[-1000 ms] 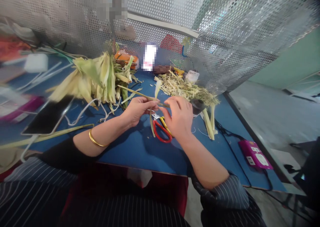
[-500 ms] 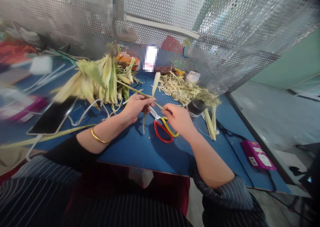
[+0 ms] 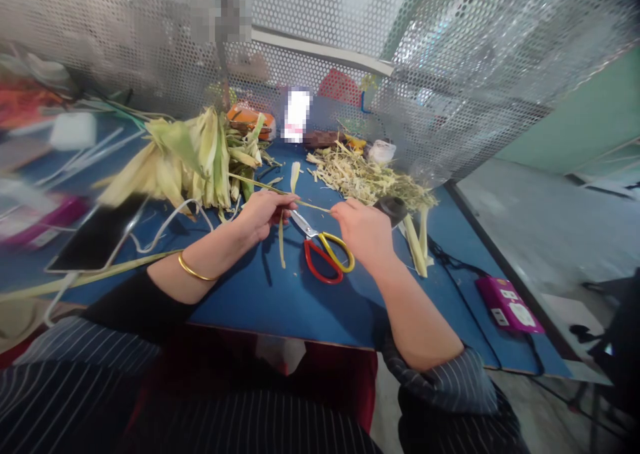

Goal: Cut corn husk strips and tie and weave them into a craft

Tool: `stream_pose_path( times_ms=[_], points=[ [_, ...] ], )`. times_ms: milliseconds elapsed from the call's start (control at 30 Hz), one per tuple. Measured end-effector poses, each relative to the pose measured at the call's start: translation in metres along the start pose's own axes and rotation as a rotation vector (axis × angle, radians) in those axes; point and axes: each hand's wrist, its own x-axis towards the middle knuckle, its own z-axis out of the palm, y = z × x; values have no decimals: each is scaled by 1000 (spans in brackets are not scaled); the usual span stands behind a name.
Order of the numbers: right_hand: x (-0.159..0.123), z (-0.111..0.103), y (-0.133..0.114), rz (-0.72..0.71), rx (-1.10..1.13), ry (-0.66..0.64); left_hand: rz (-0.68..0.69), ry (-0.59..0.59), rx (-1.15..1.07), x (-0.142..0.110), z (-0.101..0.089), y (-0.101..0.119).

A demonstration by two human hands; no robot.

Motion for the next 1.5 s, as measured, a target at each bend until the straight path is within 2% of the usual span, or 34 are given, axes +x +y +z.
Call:
stream_pose_path(
  times_ms=[133,200,333,400,467,533,600,733,833,967,1033,1067,1167,1300,1400,1500],
  points=[
    [1,8,12,-48,-60,55,-119,-16,-90,3,-1,2],
    [2,10,14,-53,-49,66,-130,-10,-103,4,-1,3],
    [5,7,11,-32,184,142,77,14,4,-1,1,2],
    [5,2,7,-2,349,203,152,-49,97,-8,4,1],
    [5,-3,3,30,491,219,148,-188,175,-17,8,0],
    [5,-5,2,72,555,211,117,-275,205,-24,12,0],
    [4,-5,3,127,493,239,100,-304,222,-28,14,0],
    [4,-3,5,196,301,337,129,-260,281,-30,16,-1],
    [3,-4,-3,146,522,235,99,-330,428,-37,20,-5],
    [4,-6,-18,188,954,-60,-68,-683,663,-51,25,-12],
    [4,-5,-23,258,1128,-186,-106,-771,711,-55,26,-16],
    [4,-5,-24,294,1189,-213,-110,-779,718,-55,27,-18],
    [3,-5,-26,361,1239,-152,-119,-699,704,-53,28,-22],
    [-1,-11,-27,302,1117,63,-142,-517,613,-46,29,-20],
    [-6,-15,-29,148,883,228,-144,-349,477,-38,25,-12],
    [-11,-10,-33,-113,525,315,-185,-195,273,-27,19,-6]
  ],
)
